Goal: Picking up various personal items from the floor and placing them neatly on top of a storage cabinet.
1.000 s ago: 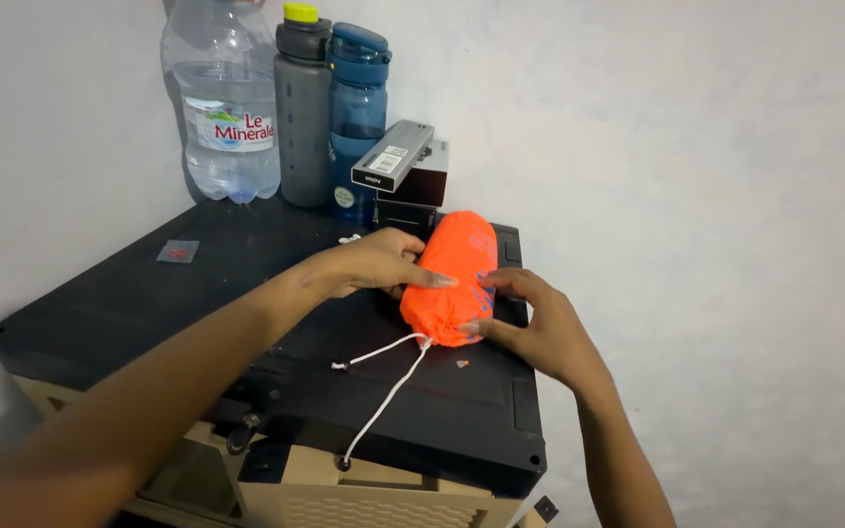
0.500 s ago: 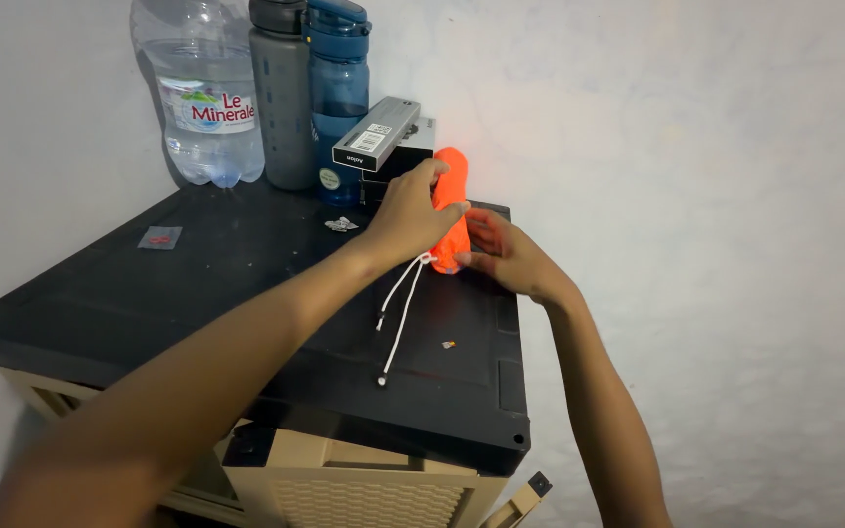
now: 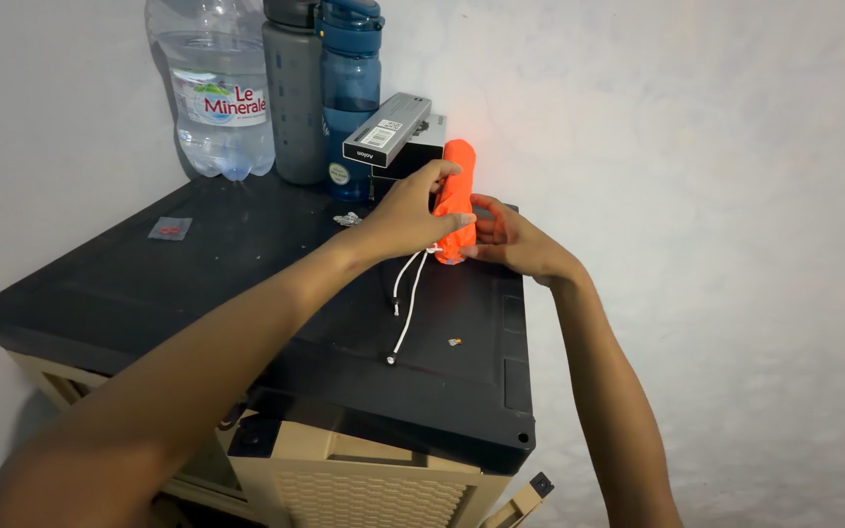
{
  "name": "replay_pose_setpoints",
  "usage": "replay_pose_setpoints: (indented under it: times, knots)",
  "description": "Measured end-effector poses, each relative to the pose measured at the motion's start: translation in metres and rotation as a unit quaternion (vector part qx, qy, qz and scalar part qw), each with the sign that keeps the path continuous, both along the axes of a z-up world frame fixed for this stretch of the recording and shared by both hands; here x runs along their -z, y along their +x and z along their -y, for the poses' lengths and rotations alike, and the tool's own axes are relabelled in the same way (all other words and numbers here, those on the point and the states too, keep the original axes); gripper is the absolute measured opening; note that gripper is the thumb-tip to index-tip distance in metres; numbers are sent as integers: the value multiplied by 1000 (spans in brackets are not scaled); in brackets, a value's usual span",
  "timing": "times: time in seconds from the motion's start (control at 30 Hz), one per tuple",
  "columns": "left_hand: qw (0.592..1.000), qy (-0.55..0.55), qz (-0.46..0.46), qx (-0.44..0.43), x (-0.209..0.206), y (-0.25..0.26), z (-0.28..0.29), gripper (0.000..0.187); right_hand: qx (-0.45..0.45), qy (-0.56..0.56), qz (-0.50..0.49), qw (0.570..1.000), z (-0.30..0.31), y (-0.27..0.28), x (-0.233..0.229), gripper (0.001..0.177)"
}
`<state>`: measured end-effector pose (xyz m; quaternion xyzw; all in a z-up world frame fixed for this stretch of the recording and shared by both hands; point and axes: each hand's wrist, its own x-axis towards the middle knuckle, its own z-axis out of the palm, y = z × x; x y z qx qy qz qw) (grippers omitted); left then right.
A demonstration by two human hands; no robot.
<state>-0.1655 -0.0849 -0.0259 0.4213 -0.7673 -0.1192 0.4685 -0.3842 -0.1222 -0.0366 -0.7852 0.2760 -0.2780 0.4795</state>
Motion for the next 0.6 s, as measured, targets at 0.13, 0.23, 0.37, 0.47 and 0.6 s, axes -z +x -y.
replay_pose_setpoints:
  times: [0.13,0.23,0.37,0.47,0.6]
  knots:
    - [1000,16,-15,9,9,2,9,68,13,-16,-36,999,-7,-1,-6,92]
    - [999,34,-33,11,8,6,7,68,2,3,-29,1000,-9,-5,-6,97]
    - [997,57,35,-32,4,16,-38,75,51,-20,-32,998,-24,-19,3,101]
    - [991,-11,126,-34,-1,25,-107,75,132,-81,-3,988,-68,-28,11,95]
    - [989,-67,127,44,-1,30,-199,62,203,-154,149,955,-146,-48,32,81]
